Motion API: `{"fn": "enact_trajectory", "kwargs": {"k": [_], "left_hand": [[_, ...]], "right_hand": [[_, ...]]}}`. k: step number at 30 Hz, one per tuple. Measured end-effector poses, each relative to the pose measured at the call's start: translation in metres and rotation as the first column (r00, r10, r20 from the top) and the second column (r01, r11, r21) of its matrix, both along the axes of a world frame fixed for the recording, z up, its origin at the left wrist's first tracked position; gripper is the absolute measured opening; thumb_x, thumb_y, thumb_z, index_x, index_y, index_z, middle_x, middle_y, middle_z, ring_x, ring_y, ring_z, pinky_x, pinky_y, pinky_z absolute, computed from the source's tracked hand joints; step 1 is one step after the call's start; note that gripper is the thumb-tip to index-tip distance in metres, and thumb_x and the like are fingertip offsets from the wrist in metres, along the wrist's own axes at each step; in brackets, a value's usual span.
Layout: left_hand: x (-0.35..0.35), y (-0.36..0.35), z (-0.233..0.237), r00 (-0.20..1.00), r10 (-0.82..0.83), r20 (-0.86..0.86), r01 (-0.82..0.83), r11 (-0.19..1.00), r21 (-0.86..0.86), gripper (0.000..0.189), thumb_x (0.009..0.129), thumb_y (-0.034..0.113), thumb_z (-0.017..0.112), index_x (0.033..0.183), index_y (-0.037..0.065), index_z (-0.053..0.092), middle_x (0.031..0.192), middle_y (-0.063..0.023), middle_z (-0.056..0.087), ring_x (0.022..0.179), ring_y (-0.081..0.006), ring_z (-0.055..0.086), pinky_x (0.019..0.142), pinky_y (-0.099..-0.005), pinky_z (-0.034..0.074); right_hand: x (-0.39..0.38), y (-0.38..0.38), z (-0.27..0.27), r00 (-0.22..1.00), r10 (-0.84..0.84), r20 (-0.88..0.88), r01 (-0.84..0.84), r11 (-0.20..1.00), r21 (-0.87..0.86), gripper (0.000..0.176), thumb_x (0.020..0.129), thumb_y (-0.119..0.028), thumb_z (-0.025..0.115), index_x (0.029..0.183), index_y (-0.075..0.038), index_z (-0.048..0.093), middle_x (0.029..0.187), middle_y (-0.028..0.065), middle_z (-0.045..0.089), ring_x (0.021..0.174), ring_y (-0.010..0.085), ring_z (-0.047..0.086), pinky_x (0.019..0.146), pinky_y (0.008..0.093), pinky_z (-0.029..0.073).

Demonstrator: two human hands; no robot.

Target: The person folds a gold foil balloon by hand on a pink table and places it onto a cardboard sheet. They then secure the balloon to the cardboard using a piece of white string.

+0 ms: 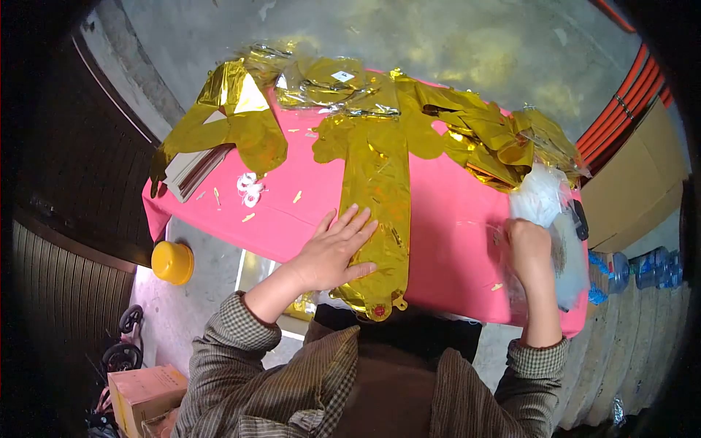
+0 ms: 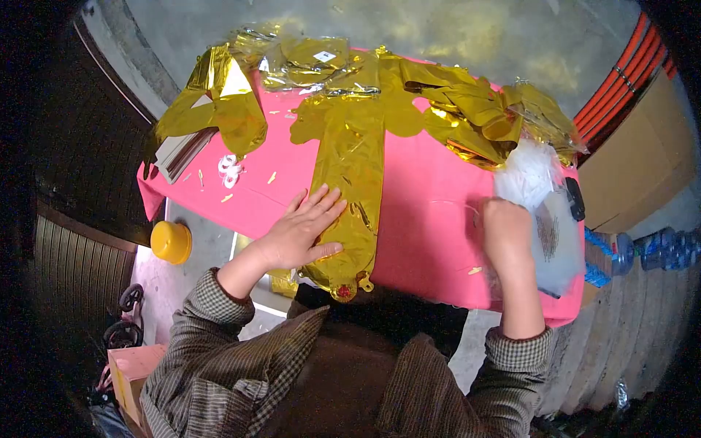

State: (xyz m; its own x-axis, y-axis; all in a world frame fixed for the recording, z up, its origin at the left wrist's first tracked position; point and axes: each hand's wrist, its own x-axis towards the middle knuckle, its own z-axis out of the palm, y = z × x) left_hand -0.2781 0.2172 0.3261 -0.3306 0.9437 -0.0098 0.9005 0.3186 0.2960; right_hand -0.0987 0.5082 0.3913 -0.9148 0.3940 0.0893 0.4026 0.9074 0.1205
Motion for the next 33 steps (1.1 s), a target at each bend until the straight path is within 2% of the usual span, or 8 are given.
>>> {"fn": "enact_trajectory", "kwargs": {"k": [3,7,9,10,12,20,22,33], "left_hand": [[-0.001,0.001,0.001,1.000,-0.001,-0.009,0.001,1.000,-0.007,0.077,0.090,0.053,0.050,0.146,0.005,0.026,0.153,-0.0173,0.021,0.144,-0.0316,0.012,0.115,-0.0479,0.008],[0.000,0.000,0.002,1.000,-0.001,0.006,0.001,1.000,-0.021,0.077,0.090,0.053,0.049,0.146,0.006,0.024,0.153,-0.0171,0.020,0.144,-0.0317,0.011,0.115,-0.0479,0.008],[0.001,0.000,0.000,1.000,-0.002,0.006,0.002,1.000,-0.030,0.078,0.090,0.053,0.049,0.147,0.006,0.024,0.153,-0.0168,0.019,0.144,-0.0316,0.011,0.115,-0.0479,0.008],[-0.001,0.000,0.001,1.000,0.001,-0.002,-0.001,0.999,-0.034,0.078,0.090,0.053,0.048,0.147,0.006,0.023,0.154,-0.0165,0.019,0.144,-0.0316,0.011,0.115,-0.0479,0.008],[-0.001,0.001,0.003,1.000,0.001,-0.011,-0.001,0.999,-0.042,0.078,0.091,0.053,0.048,0.147,0.007,0.022,0.154,-0.0164,0.018,0.144,-0.0316,0.011,0.115,-0.0479,0.007],[-0.005,0.001,0.005,1.000,-0.015,0.018,0.016,1.000,-0.020,0.079,0.092,0.054,0.045,0.148,0.005,0.018,0.154,-0.0170,0.018,0.144,-0.0315,0.010,0.115,-0.0487,0.005],[-0.016,0.004,0.007,0.981,-0.010,0.195,0.020,0.999,-0.047,0.077,0.094,0.053,0.042,0.147,0.003,0.019,0.154,-0.0180,0.018,0.144,-0.0311,0.009,0.115,-0.0498,0.005],[-0.108,0.046,-0.016,0.999,-0.036,-0.024,0.034,0.997,-0.062,0.073,0.095,0.053,0.038,0.148,0.007,0.019,0.155,-0.0152,0.016,0.144,-0.0304,0.009,0.115,-0.0502,0.008]], "right_hand": [[-0.004,-0.016,0.018,0.990,-0.054,0.127,0.050,0.998,0.036,0.019,0.076,-0.013,0.064,0.092,-0.001,0.063,0.089,0.0176,0.065,0.083,0.0340,0.063,0.070,0.0427,0.051],[-0.044,-0.035,-0.012,0.859,0.429,-0.281,-0.495,0.837,-0.233,0.038,0.079,-0.011,0.063,0.117,-0.004,0.059,0.114,0.0154,0.061,0.109,0.0318,0.055,0.100,0.0437,0.040],[-0.065,-0.053,-0.032,0.684,0.677,-0.272,-0.717,0.693,-0.078,0.042,0.084,-0.016,0.059,0.123,-0.002,0.053,0.130,0.0186,0.051,0.123,0.0330,0.047,0.107,0.0461,0.032],[-0.076,-0.062,-0.044,0.683,0.677,-0.276,-0.717,0.693,-0.075,0.042,0.084,-0.016,0.059,0.123,-0.002,0.053,0.130,0.0186,0.051,0.123,0.0330,0.047,0.107,0.0461,0.032],[-0.095,-0.076,-0.067,0.700,0.611,-0.370,-0.714,0.622,-0.323,0.055,0.088,-0.024,0.056,0.133,0.003,0.041,0.141,0.0232,0.038,0.133,0.0361,0.035,0.110,0.0483,0.026],[-0.097,-0.084,-0.096,0.709,0.646,-0.281,-0.704,0.669,-0.238,0.072,0.086,-0.039,0.056,0.135,0.009,0.034,0.143,0.0272,0.033,0.135,0.0377,0.029,0.113,0.0464,0.022],[-0.098,-0.084,-0.093,0.708,0.652,-0.271,-0.706,0.673,-0.223,0.072,0.087,-0.039,0.055,0.135,0.010,0.034,0.142,0.0274,0.033,0.135,0.0378,0.029,0.113,0.0463,0.022],[-0.097,-0.087,-0.086,0.738,0.642,-0.206,-0.673,0.683,-0.284,0.073,0.087,-0.038,0.053,0.137,0.010,0.030,0.144,0.0280,0.029,0.138,0.0377,0.024,0.113,0.0470,0.020]]}}
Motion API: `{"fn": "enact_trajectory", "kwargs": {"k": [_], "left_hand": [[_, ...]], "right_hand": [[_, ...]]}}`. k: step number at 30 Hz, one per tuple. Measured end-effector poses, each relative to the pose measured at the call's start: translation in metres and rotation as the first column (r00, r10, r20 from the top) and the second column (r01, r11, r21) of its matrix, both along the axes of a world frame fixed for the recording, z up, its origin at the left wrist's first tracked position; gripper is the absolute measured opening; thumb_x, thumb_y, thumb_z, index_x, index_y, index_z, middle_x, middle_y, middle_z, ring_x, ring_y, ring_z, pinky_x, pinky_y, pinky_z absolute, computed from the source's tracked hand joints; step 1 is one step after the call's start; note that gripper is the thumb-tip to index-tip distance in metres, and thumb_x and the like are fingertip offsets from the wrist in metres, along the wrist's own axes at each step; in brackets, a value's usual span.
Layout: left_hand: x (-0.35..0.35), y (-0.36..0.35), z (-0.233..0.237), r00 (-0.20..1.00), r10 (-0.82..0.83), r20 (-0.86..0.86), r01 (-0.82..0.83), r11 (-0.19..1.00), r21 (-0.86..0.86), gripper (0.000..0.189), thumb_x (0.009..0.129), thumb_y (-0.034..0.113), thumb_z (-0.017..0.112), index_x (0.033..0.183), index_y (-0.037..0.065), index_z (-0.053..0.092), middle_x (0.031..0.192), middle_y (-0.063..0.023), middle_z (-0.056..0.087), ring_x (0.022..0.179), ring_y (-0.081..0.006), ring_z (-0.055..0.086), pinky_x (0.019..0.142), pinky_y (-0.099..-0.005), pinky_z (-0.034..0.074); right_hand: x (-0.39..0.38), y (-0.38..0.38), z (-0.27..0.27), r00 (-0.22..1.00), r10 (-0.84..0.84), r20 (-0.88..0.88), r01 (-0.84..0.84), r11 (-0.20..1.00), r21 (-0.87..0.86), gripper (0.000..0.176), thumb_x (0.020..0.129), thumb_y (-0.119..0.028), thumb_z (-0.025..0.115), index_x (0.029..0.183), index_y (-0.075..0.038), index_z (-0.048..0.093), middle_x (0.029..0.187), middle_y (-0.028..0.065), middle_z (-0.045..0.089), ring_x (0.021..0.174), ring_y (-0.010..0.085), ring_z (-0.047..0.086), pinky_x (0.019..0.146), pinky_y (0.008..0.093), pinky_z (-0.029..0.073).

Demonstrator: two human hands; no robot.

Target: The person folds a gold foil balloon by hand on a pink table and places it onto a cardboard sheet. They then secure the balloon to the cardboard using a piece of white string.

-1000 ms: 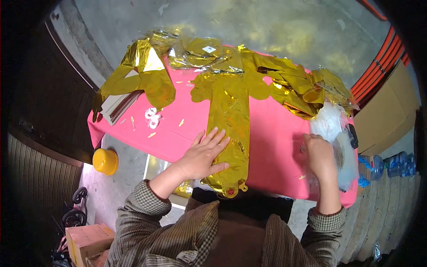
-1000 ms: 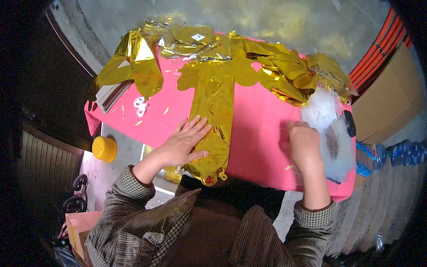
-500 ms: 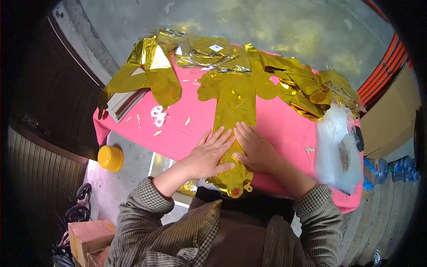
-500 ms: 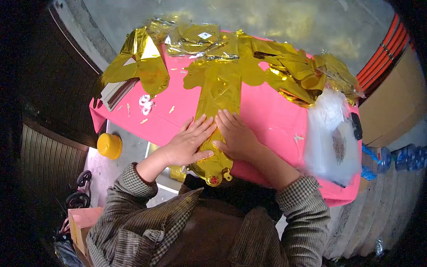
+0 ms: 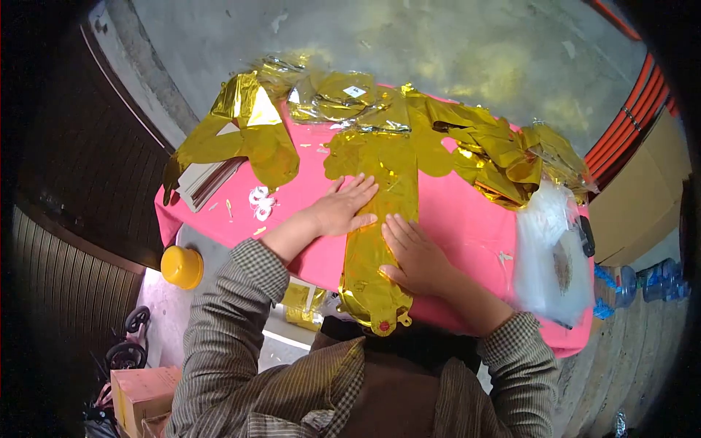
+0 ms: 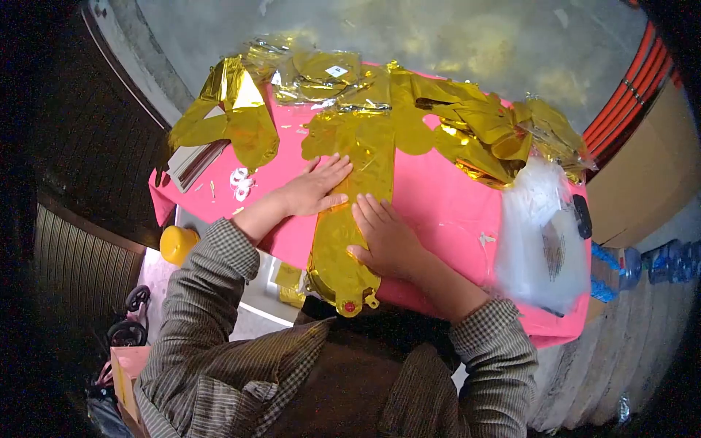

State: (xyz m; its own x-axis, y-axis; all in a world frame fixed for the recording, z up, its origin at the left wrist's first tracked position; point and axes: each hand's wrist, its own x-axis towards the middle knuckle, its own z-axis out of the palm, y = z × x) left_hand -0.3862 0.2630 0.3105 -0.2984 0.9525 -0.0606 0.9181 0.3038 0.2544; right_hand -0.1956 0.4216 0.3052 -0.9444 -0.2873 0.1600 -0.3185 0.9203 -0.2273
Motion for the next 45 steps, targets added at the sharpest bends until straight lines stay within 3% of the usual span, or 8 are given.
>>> {"fn": "enact_trajectory", "kwargs": {"k": [6,11,15,17,21,27,36,45], "left_hand": [[-0.017,0.009,-0.005,0.996,0.051,-0.069,-0.054,0.998,-0.039,0.071,0.096,0.051,0.038,0.149,0.009,0.019,0.155,-0.0125,0.015,0.144,-0.0295,0.009,0.115,-0.0491,0.009],[-0.010,0.007,-0.010,0.965,0.145,-0.217,-0.099,0.972,0.212,0.062,0.095,0.039,0.044,0.146,0.007,0.027,0.153,-0.0131,0.022,0.144,-0.0300,0.013,0.115,-0.0513,0.010],[0.003,0.015,0.002,0.947,0.082,-0.310,0.001,0.966,0.257,0.057,0.093,0.032,0.048,0.143,0.007,0.033,0.151,-0.0139,0.026,0.143,-0.0310,0.016,0.114,-0.0519,0.012],[0.008,0.025,0.008,0.986,0.008,-0.165,0.023,0.982,0.187,0.058,0.095,0.035,0.046,0.144,0.007,0.031,0.152,-0.0140,0.023,0.143,-0.0319,0.014,0.114,-0.0516,0.013],[-0.001,0.061,0.004,0.989,-0.019,-0.150,0.050,0.977,0.209,0.060,0.095,0.038,0.045,0.144,0.008,0.030,0.152,-0.0133,0.024,0.143,-0.0311,0.014,0.114,-0.0518,0.014],[-0.016,0.090,-0.011,0.996,0.083,-0.040,-0.079,0.992,0.098,0.064,0.096,0.048,0.040,0.146,0.011,0.028,0.153,-0.0112,0.024,0.143,-0.0288,0.015,0.114,-0.0506,0.014],[-0.016,0.095,-0.008,0.992,0.118,-0.048,-0.117,0.993,0.027,0.064,0.094,0.054,0.035,0.147,0.018,0.028,0.154,-0.0096,0.021,0.144,-0.0288,0.014,0.115,-0.0503,0.011],[-0.020,0.118,0.003,0.963,0.138,-0.229,-0.136,0.990,0.025,0.062,0.095,0.054,0.035,0.145,0.017,0.032,0.153,-0.0108,0.023,0.142,-0.0304,0.021,0.112,-0.0496,0.019]], "right_hand": [[0.001,-0.002,0.006,1.000,-0.008,0.025,0.008,1.000,-0.016,0.072,0.088,-0.037,0.052,0.137,0.009,0.031,0.144,0.0276,0.030,0.138,0.0373,0.024,0.113,0.0470,0.020],[0.000,0.001,0.003,1.000,0.002,-0.014,-0.002,1.000,-0.008,0.073,0.087,-0.038,0.053,0.138,0.009,0.030,0.145,0.0270,0.029,0.138,0.0376,0.025,0.113,0.0468,0.020],[0.002,0.000,0.000,1.000,0.002,-0.031,-0.002,1.000,-0.008,0.074,0.087,-0.040,0.053,0.138,0.007,0.030,0.145,0.0266,0.028,0.138,0.0380,0.025,0.113,0.0467,0.020],[0.003,-0.001,0.003,1.000,-0.006,-0.013,0.006,1.000,-0.006,0.073,0.087,-0.040,0.053,0.138,0.007,0.030,0.146,0.0264,0.028,0.138,0.0380,0.025,0.113,0.0467,0.020],[0.003,-0.001,0.002,1.000,-0.016,-0.016,0.016,1.000,0.008,0.073,0.088,-0.041,0.052,0.139,0.006,0.030,0.146,0.0258,0.028,0.138,0.0381,0.025,0.113,0.0468,0.020],[0.002,0.000,0.001,1.000,0.003,-0.029,-0.003,1.000,0.005,0.072,0.088,-0.042,0.051,0.138,0.007,0.031,0.145,0.0266,0.029,0.137,0.0380,0.025,0.113,0.0478,0.020],[0.002,0.000,-0.002,0.998,0.011,-0.056,-0.013,0.999,-0.045,0.071,0.088,-0.040,0.050,0.136,0.009,0.032,0.143,0.0280,0.032,0.137,0.0387,0.026,0.113,0.0481,0.019],[0.003,-0.002,0.002,1.000,-0.011,-0.002,0.011,0.998,-0.062,0.071,0.088,-0.041,0.051,0.136,0.008,0.033,0.144,0.0272,0.030,0.138,0.0371,0.025,0.114,0.0469,0.018]]}}
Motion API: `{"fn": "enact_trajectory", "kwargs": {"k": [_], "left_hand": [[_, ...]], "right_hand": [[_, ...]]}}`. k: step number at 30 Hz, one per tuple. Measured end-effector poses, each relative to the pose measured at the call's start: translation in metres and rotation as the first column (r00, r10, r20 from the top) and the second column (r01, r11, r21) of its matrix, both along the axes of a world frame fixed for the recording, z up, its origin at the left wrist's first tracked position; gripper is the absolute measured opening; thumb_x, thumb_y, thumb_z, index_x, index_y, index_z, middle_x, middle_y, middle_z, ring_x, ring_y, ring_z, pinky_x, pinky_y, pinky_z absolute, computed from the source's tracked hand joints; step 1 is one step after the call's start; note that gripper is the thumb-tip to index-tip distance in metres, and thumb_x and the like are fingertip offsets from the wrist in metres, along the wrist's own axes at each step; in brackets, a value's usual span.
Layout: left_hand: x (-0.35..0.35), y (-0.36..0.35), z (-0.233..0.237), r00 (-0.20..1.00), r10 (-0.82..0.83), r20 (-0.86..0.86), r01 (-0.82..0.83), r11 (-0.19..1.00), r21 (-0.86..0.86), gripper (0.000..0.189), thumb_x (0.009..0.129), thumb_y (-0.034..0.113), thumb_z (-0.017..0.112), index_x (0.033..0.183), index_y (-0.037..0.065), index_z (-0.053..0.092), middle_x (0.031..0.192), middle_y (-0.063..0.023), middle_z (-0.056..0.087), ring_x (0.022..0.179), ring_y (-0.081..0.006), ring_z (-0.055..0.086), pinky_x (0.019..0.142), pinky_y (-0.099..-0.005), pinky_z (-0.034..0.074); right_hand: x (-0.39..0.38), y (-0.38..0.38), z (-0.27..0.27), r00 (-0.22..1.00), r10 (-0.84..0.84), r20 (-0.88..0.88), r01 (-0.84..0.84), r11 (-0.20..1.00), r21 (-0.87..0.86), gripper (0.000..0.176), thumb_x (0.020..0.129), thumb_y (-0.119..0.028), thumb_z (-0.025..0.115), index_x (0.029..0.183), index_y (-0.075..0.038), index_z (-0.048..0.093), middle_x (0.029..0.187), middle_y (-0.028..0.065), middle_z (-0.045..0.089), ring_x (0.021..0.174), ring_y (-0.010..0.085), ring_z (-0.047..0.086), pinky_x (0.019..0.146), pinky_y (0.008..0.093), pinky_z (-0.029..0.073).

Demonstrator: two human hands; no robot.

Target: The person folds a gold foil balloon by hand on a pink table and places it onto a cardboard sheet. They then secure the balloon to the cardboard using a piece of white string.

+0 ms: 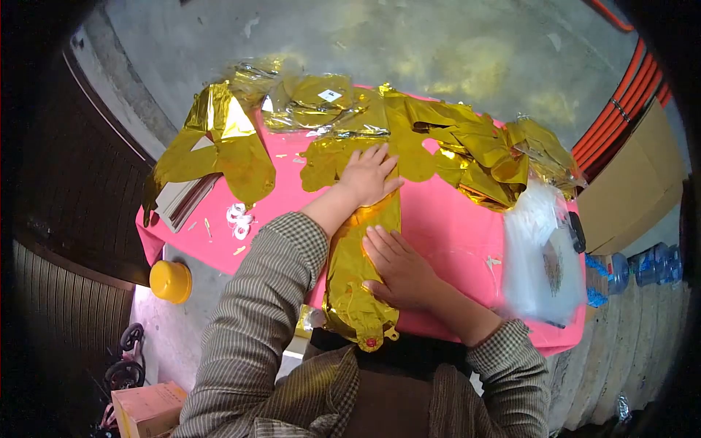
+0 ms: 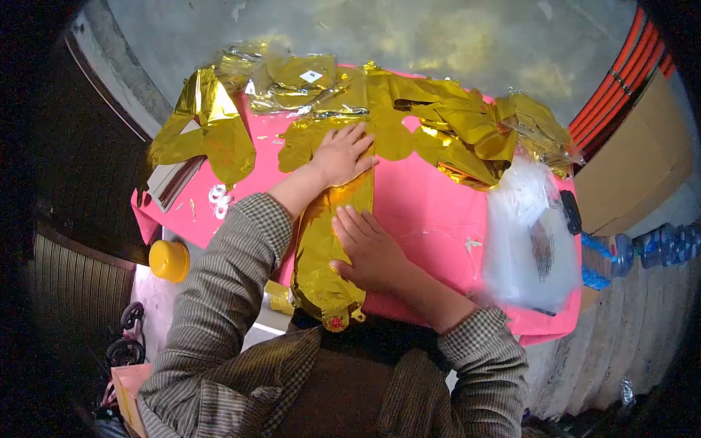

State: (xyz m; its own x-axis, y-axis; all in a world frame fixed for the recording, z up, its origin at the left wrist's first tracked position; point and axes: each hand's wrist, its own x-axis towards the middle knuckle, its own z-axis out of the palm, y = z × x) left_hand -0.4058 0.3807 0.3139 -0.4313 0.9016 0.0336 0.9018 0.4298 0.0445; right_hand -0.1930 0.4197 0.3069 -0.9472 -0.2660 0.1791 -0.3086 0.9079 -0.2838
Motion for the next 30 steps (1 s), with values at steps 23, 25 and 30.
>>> {"fn": "enact_trajectory", "kwargs": {"k": [23,25,30], "left_hand": [[-0.021,0.018,-0.025,0.975,-0.030,0.221,0.006,0.994,0.105,0.062,0.097,0.049,0.035,0.144,0.009,0.032,0.153,-0.0084,0.026,0.142,-0.0282,0.020,0.115,-0.0433,0.015],[-0.040,0.023,-0.016,0.907,-0.086,0.411,-0.007,0.976,0.220,0.060,0.097,0.047,0.037,0.141,0.007,0.037,0.150,-0.0114,0.031,0.140,-0.0297,0.024,0.114,-0.0415,0.018],[-0.043,0.002,0.005,0.816,-0.196,0.544,-0.147,0.840,0.523,0.048,0.090,0.034,0.055,0.124,0.000,0.055,0.123,-0.0210,0.058,0.112,-0.0340,0.057,0.098,-0.0365,0.043]], "right_hand": [[0.000,0.000,0.001,0.999,-0.004,-0.037,0.004,1.000,0.006,0.073,0.087,-0.044,0.050,0.135,0.009,0.035,0.143,0.0271,0.032,0.136,0.0375,0.028,0.113,0.0475,0.020],[0.000,0.000,0.001,1.000,-0.003,-0.029,0.003,1.000,0.000,0.072,0.087,-0.041,0.052,0.136,0.008,0.034,0.144,0.0266,0.032,0.137,0.0368,0.027,0.113,0.0472,0.021],[-0.001,0.001,0.000,1.000,-0.007,-0.018,0.006,1.000,-0.006,0.072,0.086,-0.040,0.053,0.136,0.009,0.034,0.144,0.0274,0.032,0.137,0.0379,0.026,0.113,0.0472,0.021]]}}
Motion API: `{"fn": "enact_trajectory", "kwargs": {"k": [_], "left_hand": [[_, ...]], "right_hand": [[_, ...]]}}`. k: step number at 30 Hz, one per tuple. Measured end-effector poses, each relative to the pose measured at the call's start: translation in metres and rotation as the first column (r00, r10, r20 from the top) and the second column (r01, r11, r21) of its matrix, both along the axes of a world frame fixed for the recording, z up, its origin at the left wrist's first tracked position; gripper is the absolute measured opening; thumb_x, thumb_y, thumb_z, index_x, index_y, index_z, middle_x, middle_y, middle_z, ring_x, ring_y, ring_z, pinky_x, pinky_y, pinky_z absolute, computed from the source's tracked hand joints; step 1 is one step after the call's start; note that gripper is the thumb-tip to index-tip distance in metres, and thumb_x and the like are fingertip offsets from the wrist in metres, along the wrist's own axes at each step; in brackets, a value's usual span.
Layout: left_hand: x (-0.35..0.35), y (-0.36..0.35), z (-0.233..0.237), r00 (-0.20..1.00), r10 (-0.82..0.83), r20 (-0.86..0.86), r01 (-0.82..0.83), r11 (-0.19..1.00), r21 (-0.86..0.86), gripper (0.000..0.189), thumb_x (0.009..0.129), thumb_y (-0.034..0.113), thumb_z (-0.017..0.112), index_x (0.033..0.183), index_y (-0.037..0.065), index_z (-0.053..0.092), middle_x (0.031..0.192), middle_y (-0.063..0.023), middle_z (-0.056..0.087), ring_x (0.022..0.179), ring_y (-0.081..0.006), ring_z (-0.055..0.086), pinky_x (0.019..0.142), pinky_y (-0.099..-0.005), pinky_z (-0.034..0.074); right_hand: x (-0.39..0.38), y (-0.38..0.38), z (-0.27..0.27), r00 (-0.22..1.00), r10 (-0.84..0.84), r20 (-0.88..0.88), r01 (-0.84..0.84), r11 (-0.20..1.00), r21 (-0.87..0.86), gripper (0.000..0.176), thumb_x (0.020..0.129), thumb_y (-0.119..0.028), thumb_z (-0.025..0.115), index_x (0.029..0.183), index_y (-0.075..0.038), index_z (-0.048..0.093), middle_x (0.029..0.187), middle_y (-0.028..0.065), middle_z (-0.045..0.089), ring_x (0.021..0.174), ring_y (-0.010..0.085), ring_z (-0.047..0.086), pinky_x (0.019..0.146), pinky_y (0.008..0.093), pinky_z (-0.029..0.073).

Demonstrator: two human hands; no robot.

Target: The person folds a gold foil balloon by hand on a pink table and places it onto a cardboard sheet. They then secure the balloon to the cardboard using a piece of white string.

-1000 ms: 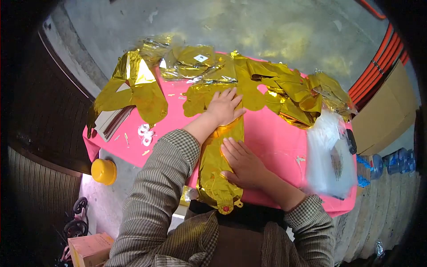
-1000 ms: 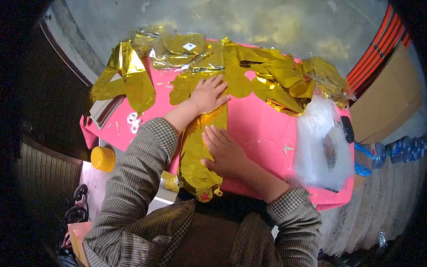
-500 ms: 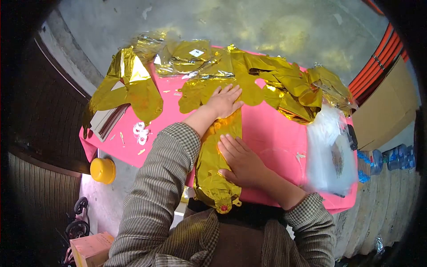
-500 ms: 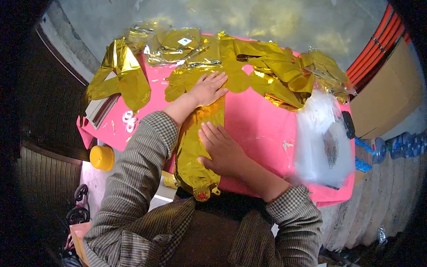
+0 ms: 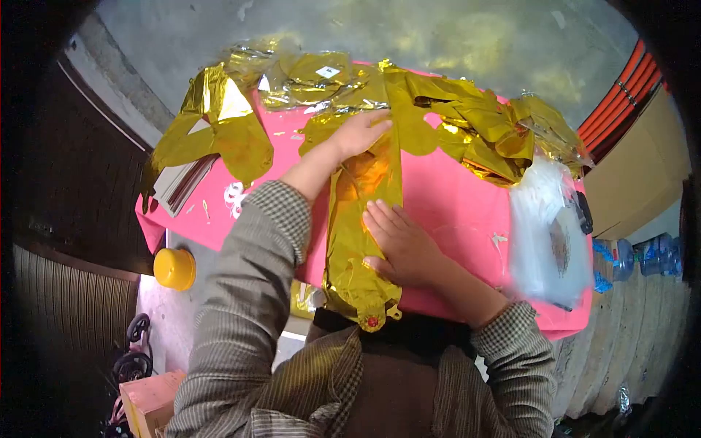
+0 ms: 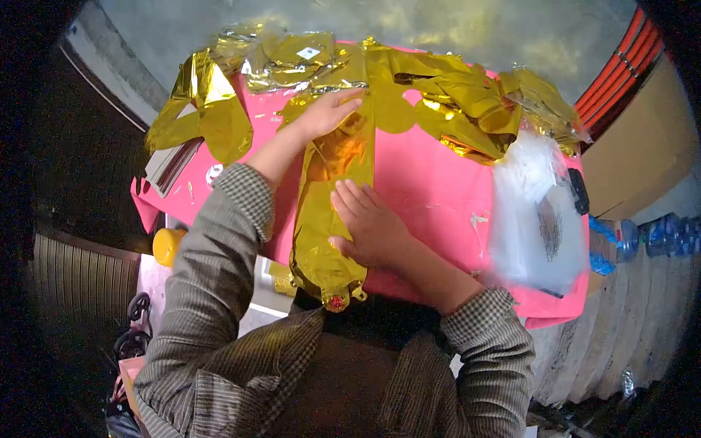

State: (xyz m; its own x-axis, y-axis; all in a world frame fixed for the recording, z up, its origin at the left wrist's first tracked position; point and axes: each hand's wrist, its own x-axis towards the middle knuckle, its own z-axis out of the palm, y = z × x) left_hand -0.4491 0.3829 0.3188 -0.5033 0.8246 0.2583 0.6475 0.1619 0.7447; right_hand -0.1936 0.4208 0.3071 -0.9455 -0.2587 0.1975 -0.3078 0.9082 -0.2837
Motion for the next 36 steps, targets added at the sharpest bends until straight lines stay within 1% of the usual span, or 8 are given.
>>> {"fn": "enact_trajectory", "kwargs": {"k": [3,4,7,10,14,29,31,36], "left_hand": [[0.049,-0.048,0.042,0.994,-0.106,0.003,0.104,0.966,-0.238,0.051,0.088,0.035,0.058,0.124,-0.001,0.054,0.115,-0.0207,0.062,0.108,-0.0338,0.059,0.095,-0.0362,0.045],[0.055,-0.062,0.031,0.970,-0.203,-0.136,0.176,0.967,-0.186,0.042,0.087,0.027,0.059,0.117,-0.002,0.058,0.114,-0.0208,0.062,0.107,-0.0356,0.059,0.093,-0.0376,0.045],[0.092,-0.114,0.038,0.926,-0.310,-0.215,0.268,0.942,-0.203,0.030,0.084,0.016,0.059,0.108,-0.002,0.061,0.110,-0.0201,0.061,0.106,-0.0357,0.057,0.091,-0.0394,0.046],[0.110,-0.155,0.028,0.906,-0.241,-0.348,0.184,0.964,-0.189,0.026,0.080,0.007,0.056,0.104,-0.002,0.061,0.110,-0.0188,0.060,0.107,-0.0346,0.056,0.091,-0.0396,0.046],[0.128,-0.193,0.022,0.935,-0.209,-0.286,0.162,0.970,-0.180,0.032,0.076,0.005,0.057,0.107,-0.001,0.061,0.114,-0.0172,0.059,0.112,-0.0336,0.053,0.096,-0.0398,0.043],[0.173,-0.217,0.029,0.911,-0.275,-0.306,0.209,0.950,-0.231,0.042,0.069,0.009,0.064,0.111,0.006,0.061,0.116,-0.0105,0.058,0.115,-0.0313,0.051,0.100,-0.0430,0.040],[0.173,-0.214,0.021,0.896,-0.238,-0.376,0.180,0.967,-0.182,0.040,0.067,0.010,0.067,0.107,0.005,0.062,0.108,-0.0096,0.058,0.108,-0.0298,0.053,0.096,-0.0421,0.043],[0.165,-0.207,0.015,0.822,-0.242,-0.515,0.201,0.970,-0.134,0.041,0.068,0.015,0.070,0.107,0.005,0.062,0.110,-0.0083,0.059,0.108,-0.0287,0.054,0.095,-0.0416,0.044]], "right_hand": [[-0.001,0.000,0.000,1.000,0.001,-0.003,-0.001,1.000,0.001,0.073,0.086,-0.038,0.056,0.136,0.008,0.034,0.143,0.0279,0.032,0.137,0.0388,0.027,0.113,0.0469,0.021],[-0.001,0.000,0.001,1.000,0.008,0.003,-0.008,1.000,-0.011,0.073,0.086,-0.038,0.056,0.136,0.008,0.034,0.143,0.0279,0.032,0.137,0.0388,0.027,0.113,0.0469,0.021],[0.000,-0.001,-0.002,0.999,-0.014,0.030,0.015,0.999,-0.029,0.073,0.085,-0.036,0.058,0.137,0.008,0.034,0.144,0.0276,0.032,0.137,0.0385,0.027,0.113,0.0466,0.021],[-0.001,0.002,-0.004,0.999,0.008,-0.039,-0.008,1.000,-0.012,0.072,0.085,-0.035,0.059,0.137,0.008,0.034,0.144,0.0270,0.032,0.137,0.0378,0.027,0.113,0.0467,0.022],[-0.001,0.001,-0.006,0.999,0.013,-0.044,-0.013,1.000,-0.002,0.071,0.086,-0.035,0.057,0.137,0.009,0.033,0.143,0.0264,0.033,0.137,0.0373,0.028,0.113,0.0468,0.022],[0.035,-0.014,0.008,0.997,0.074,0.009,-0.073,0.997,-0.017,0.070,0.088,-0.037,0.052,0.135,0.011,0.032,0.143,0.0283,0.031,0.137,0.0391,0.026,0.113,0.0472,0.020],[0.042,-0.018,0.010,0.997,0.075,0.020,-0.074,0.997,-0.031,0.070,0.089,-0.037,0.052,0.135,0.011,0.032,0.143,0.0284,0.031,0.137,0.0390,0.025,0.114,0.0471,0.019],[0.048,-0.018,0.008,0.997,0.082,-0.001,-0.082,0.996,-0.023,0.069,0.090,-0.038,0.051,0.136,0.010,0.032,0.144,0.0281,0.029,0.138,0.0387,0.025,0.114,0.0468,0.019]]}}
